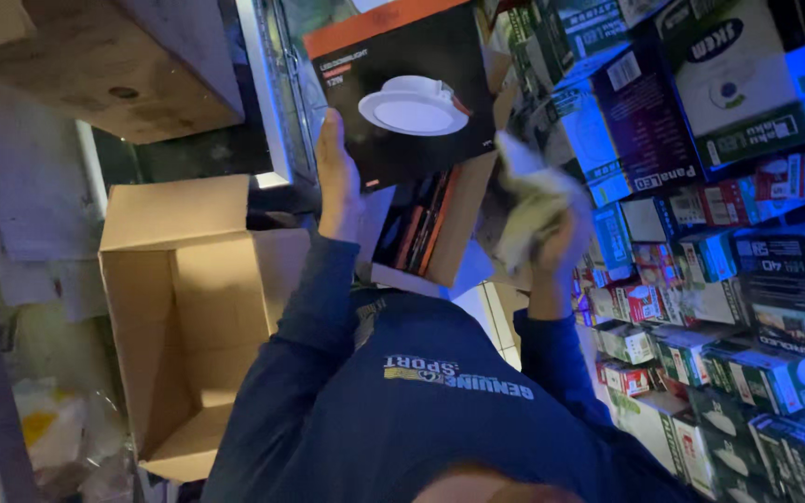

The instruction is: The person wipes down several boxes of LED downlights with a cloth before placing them into a larger cardboard box.

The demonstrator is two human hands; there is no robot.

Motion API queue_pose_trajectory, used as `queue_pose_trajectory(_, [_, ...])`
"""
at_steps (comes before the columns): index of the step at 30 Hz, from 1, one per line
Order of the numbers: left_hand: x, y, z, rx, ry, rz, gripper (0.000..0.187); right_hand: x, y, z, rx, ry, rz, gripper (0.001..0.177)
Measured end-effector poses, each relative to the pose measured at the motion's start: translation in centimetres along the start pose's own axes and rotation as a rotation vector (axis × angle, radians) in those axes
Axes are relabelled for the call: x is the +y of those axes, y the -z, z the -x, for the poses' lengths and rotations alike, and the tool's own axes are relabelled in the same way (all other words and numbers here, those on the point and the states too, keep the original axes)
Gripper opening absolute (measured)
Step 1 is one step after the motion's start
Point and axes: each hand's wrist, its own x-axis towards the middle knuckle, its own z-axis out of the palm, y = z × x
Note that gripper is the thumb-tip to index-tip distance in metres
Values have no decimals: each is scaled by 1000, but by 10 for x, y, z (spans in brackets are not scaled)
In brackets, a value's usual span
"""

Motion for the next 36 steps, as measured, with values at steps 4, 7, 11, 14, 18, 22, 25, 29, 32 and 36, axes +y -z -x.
queue_pose_trajectory(4, [-1,-27,33,-6,30,87,52,-35,-3,-13,367,1034,1238,44])
queue_pose_trajectory(7, [1,-49,62,-218,-11,-21,48,-78,-53,-42,40,413,611,44])
queue_pose_trajectory(11, [7,-62,91,-431,-60,-215,38,-98,-111,-58,-239,645,1022,50])
queue_pose_trajectory(14, [18,-66,95,-422,-224,-371,31,-93,-125,-40,-264,487,776,53])
queue_pose_trajectory(18, [17,-75,92,-350,-172,-494,30,-80,-135,-11,-454,407,585,55])
queue_pose_trajectory(22, [3,-78,81,-389,-264,-375,48,-82,-141,6,-626,469,597,55])
queue_pose_trajectory(25, [-25,-72,94,-402,-143,-124,60,-84,-144,7,-668,490,605,49])
queue_pose_trajectory(29, [-74,-62,95,-290,93,52,65,-86,-144,9,-690,383,573,42])
queue_pose_trajectory(32, [-102,-49,96,-252,316,413,60,-87,-142,13,-675,288,506,31])
queue_pose_trajectory(36, [-115,-42,104,-254,365,543,41,-91,-136,11,-739,254,469,23])
